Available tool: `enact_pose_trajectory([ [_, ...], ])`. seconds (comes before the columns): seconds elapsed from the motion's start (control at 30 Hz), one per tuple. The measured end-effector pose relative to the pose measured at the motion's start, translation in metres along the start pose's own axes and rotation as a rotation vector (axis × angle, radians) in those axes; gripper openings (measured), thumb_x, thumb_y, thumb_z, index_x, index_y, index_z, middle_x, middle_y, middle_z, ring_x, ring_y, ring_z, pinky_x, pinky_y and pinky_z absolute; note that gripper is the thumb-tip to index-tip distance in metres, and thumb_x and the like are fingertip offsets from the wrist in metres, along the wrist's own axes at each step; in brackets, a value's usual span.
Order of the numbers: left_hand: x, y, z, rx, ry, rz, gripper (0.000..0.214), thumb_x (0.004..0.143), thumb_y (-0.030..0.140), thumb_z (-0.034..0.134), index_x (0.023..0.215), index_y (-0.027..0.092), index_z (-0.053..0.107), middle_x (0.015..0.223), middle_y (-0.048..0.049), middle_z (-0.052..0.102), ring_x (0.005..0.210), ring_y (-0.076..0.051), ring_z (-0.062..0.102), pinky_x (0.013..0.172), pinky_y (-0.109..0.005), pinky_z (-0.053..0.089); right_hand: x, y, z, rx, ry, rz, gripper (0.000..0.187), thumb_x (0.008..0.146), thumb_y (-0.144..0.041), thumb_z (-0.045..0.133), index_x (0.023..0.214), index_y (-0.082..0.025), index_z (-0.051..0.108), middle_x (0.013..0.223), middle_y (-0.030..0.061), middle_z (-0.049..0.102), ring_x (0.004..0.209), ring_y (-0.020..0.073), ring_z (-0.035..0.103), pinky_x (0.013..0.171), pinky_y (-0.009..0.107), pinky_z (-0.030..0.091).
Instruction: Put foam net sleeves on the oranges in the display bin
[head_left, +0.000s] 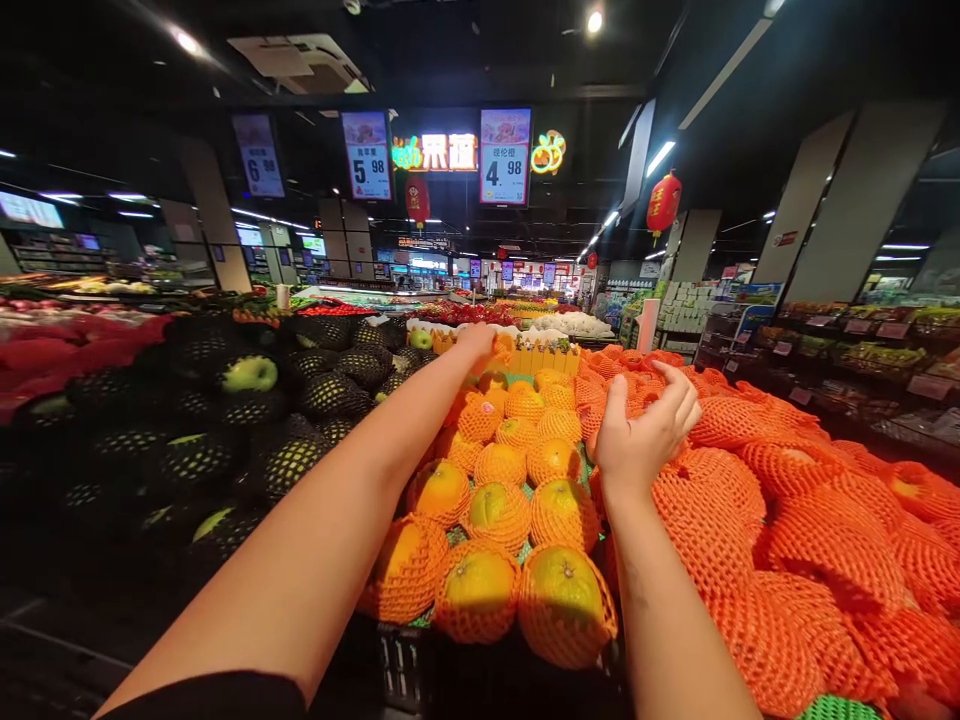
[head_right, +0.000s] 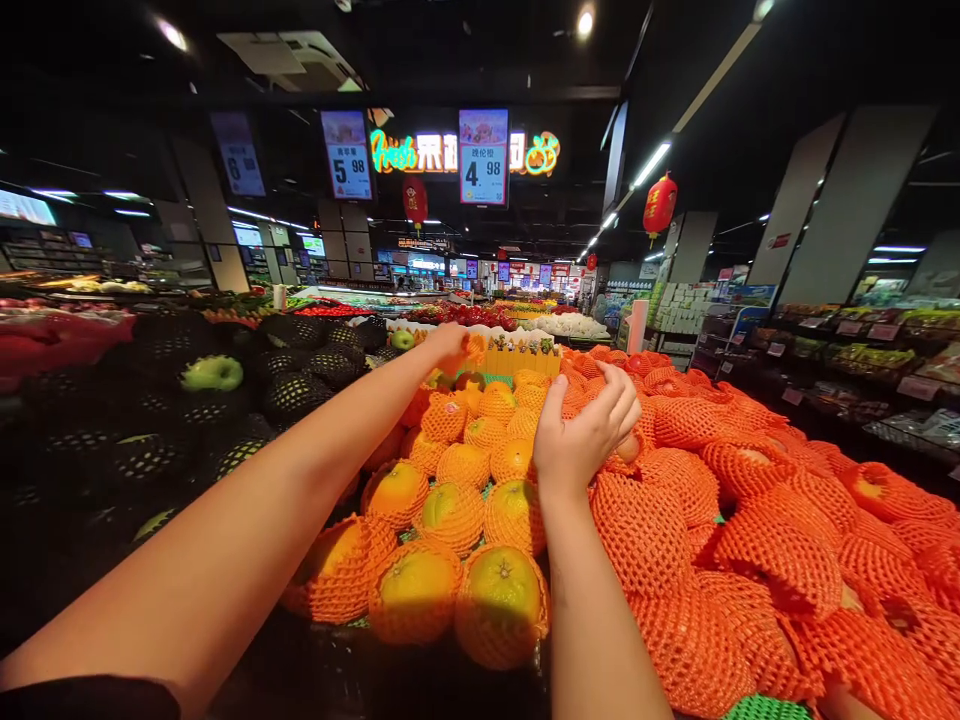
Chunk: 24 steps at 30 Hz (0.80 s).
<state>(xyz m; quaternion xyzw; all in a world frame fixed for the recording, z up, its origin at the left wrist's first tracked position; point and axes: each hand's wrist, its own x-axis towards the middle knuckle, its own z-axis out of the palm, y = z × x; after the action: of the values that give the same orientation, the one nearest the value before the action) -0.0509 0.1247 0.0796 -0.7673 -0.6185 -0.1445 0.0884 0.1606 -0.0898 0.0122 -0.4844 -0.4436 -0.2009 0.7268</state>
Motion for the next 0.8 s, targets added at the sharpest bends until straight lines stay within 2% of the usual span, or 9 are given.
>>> enact_pose_trajectory([
  [0.1, -0.008, 0.009, -0.03, 0.004, 0.105, 0.092, 0.035, 0.076, 0.012, 0.066, 0.112, 0.015, 0.067, 0.122, -0.0134, 0.065, 0.114, -0.03, 0.06, 0.094, -0.033, 0.046, -0.001, 0.005, 0.005, 0.081, -0.166, 0.052, 0.034, 0.085, -0.041, 0.053, 0.106, -0.016, 0.06, 0.114, 0.0157, 0.064, 0.111, 0.0317, 0.056, 0.1, 0.049, 0.04],
  [0.2, -0.027, 0.027, -0.051, -0.036, 0.12, 0.336, 0.028, 0.078, 0.018, 0.067, 0.105, 0.016, 0.067, 0.109, -0.0071, 0.069, 0.101, -0.022, 0.062, 0.086, -0.027, 0.044, -0.006, 0.012, 0.013, 0.211, -0.419, 0.217, 0.04, 0.083, -0.051, 0.056, 0.105, -0.017, 0.058, 0.112, 0.014, 0.066, 0.103, 0.0294, 0.061, 0.094, 0.047, 0.045],
  [0.3, -0.051, 0.047, -0.057, -0.12, 0.038, 0.631, 0.022, 0.076, 0.023, 0.068, 0.096, 0.013, 0.067, 0.094, -0.0061, 0.068, 0.086, -0.018, 0.06, 0.078, -0.026, 0.043, -0.014, 0.02, 0.023, 0.297, -0.647, 0.438, 0.062, 0.076, -0.063, 0.062, 0.12, -0.019, 0.055, 0.126, 0.0156, 0.062, 0.106, 0.029, 0.062, 0.096, 0.046, 0.045],
  [0.4, -0.073, 0.059, -0.051, -0.19, -0.106, 0.726, 0.028, 0.074, 0.028, 0.069, 0.097, 0.013, 0.066, 0.097, -0.0072, 0.068, 0.085, -0.017, 0.058, 0.077, -0.027, 0.043, -0.023, 0.023, 0.03, 0.219, -0.785, 0.446, 0.092, 0.067, -0.067, 0.071, 0.142, -0.02, 0.045, 0.145, 0.0192, 0.049, 0.124, 0.034, 0.053, 0.104, 0.049, 0.038],
  [0.5, -0.085, 0.058, -0.043, -0.253, -0.393, 0.712, 0.038, 0.073, 0.034, 0.068, 0.106, 0.013, 0.065, 0.109, -0.0087, 0.069, 0.094, -0.019, 0.061, 0.084, -0.027, 0.046, -0.029, 0.024, 0.032, 0.153, -0.869, 0.244, 0.09, 0.068, -0.061, 0.074, 0.144, -0.02, 0.047, 0.147, 0.0174, 0.049, 0.131, 0.0358, 0.048, 0.107, 0.05, 0.035],
  [0.57, -0.087, 0.048, -0.04, -0.283, -0.571, 0.661, 0.043, 0.074, 0.037, 0.067, 0.109, 0.014, 0.066, 0.116, -0.0088, 0.069, 0.101, -0.019, 0.062, 0.091, -0.028, 0.045, -0.031, 0.024, 0.033, 0.145, -0.909, 0.127, 0.064, 0.073, -0.052, 0.073, 0.127, -0.019, 0.063, 0.133, 0.0146, 0.061, 0.123, 0.0337, 0.054, 0.105, 0.048, 0.036],
  [0.6, -0.087, 0.041, -0.04, -0.292, -0.607, 0.624, 0.044, 0.075, 0.039, 0.066, 0.111, 0.014, 0.066, 0.119, -0.0087, 0.069, 0.105, -0.02, 0.062, 0.094, -0.027, 0.045, -0.032, 0.024, 0.033, 0.133, -0.928, 0.086, 0.047, 0.075, -0.046, 0.072, 0.113, -0.018, 0.069, 0.124, 0.013, 0.065, 0.118, 0.0325, 0.057, 0.104, 0.047, 0.037],
  [0.7, -0.086, 0.012, -0.039, -0.237, -0.502, 0.45, 0.049, 0.077, 0.032, 0.06, 0.122, 0.014, 0.065, 0.127, -0.0098, 0.066, 0.109, -0.02, 0.061, 0.093, -0.026, 0.045, -0.035, 0.023, 0.035, 0.059, -0.958, 0.016, 0.013, 0.077, -0.032, 0.07, 0.079, -0.019, 0.071, 0.108, 0.0097, 0.07, 0.108, 0.0304, 0.059, 0.101, 0.045, 0.038],
  [0.8, -0.092, -0.016, -0.034, 0.059, -0.452, 0.227, 0.062, 0.065, 0.019, 0.069, 0.127, 0.015, 0.064, 0.127, -0.0115, 0.066, 0.105, -0.024, 0.061, 0.089, -0.028, 0.048, -0.035, 0.022, 0.034, 0.031, -0.924, 0.013, 0.012, 0.077, -0.031, 0.071, 0.079, -0.019, 0.07, 0.109, 0.0087, 0.07, 0.109, 0.0302, 0.058, 0.099, 0.044, 0.038],
])
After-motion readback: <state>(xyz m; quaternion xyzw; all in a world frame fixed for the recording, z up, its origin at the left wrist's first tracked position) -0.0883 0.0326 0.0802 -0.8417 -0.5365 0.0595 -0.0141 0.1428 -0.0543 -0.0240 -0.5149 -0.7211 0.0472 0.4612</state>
